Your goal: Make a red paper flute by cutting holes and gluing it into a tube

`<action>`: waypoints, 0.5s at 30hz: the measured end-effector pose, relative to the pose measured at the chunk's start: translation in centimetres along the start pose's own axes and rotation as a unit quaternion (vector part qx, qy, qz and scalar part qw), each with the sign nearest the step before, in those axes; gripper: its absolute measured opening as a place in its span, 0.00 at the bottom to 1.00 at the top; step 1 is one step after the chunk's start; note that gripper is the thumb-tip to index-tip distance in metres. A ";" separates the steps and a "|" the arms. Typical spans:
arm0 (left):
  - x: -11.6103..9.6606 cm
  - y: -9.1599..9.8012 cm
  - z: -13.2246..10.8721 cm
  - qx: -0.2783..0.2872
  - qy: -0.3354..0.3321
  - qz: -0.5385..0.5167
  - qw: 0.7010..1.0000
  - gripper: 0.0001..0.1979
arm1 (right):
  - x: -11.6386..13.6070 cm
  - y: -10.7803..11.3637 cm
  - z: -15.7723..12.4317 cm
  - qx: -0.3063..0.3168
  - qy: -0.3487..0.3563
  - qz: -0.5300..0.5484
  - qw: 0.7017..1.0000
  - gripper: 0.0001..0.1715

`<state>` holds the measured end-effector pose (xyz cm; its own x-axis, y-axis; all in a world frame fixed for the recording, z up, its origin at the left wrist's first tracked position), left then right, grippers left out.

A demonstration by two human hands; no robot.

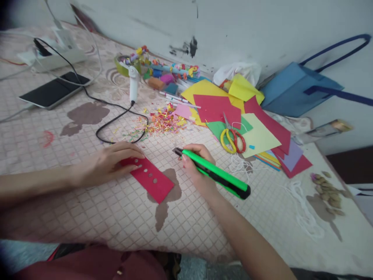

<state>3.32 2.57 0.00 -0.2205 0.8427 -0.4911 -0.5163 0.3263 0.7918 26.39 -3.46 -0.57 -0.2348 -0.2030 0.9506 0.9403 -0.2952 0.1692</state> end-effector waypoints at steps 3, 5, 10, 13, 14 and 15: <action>0.1 0.2 -0.1 0.001 0.001 -0.007 1.000 0.09 | -0.7 0.1 1.9 -0.006 0.023 0.024 0.999 0.09; -0.1 0.4 0.0 0.006 -0.001 -0.001 1.000 0.09 | -1.4 0.2 3.0 -0.012 0.008 0.055 0.998 0.08; -1.1 -0.2 3.1 0.025 -0.024 0.016 0.999 0.10 | -2.8 1.7 4.3 -0.072 -0.035 0.118 0.990 0.09; -2.2 -2.8 6.6 0.070 -0.058 0.010 0.996 0.08 | -3.4 2.8 4.2 -0.101 -0.047 0.127 0.986 0.09; -2.7 -4.0 7.7 0.087 -0.068 0.008 0.994 0.08 | -3.6 3.1 4.1 -0.106 -0.049 0.128 0.985 0.10; -3.0 -5.1 8.7 0.100 -0.073 0.008 0.992 0.10 | -3.8 3.3 4.0 -0.109 -0.052 0.128 0.984 0.10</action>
<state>13.80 2.09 0.59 -0.0971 0.8966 -0.4321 -0.3365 0.3790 0.8621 31.38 0.06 -2.59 0.0405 -0.2041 0.9781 0.8875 -0.4423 -0.1291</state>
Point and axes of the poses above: each hand's wrist, its own z-axis towards the middle knuckle, its own y-axis out of the back of the hand, x = y × z, the point moved 7 cm from there along z, towards the middle knuckle, and after that the axes turned 1 degree about z, right-handed, at the moved point
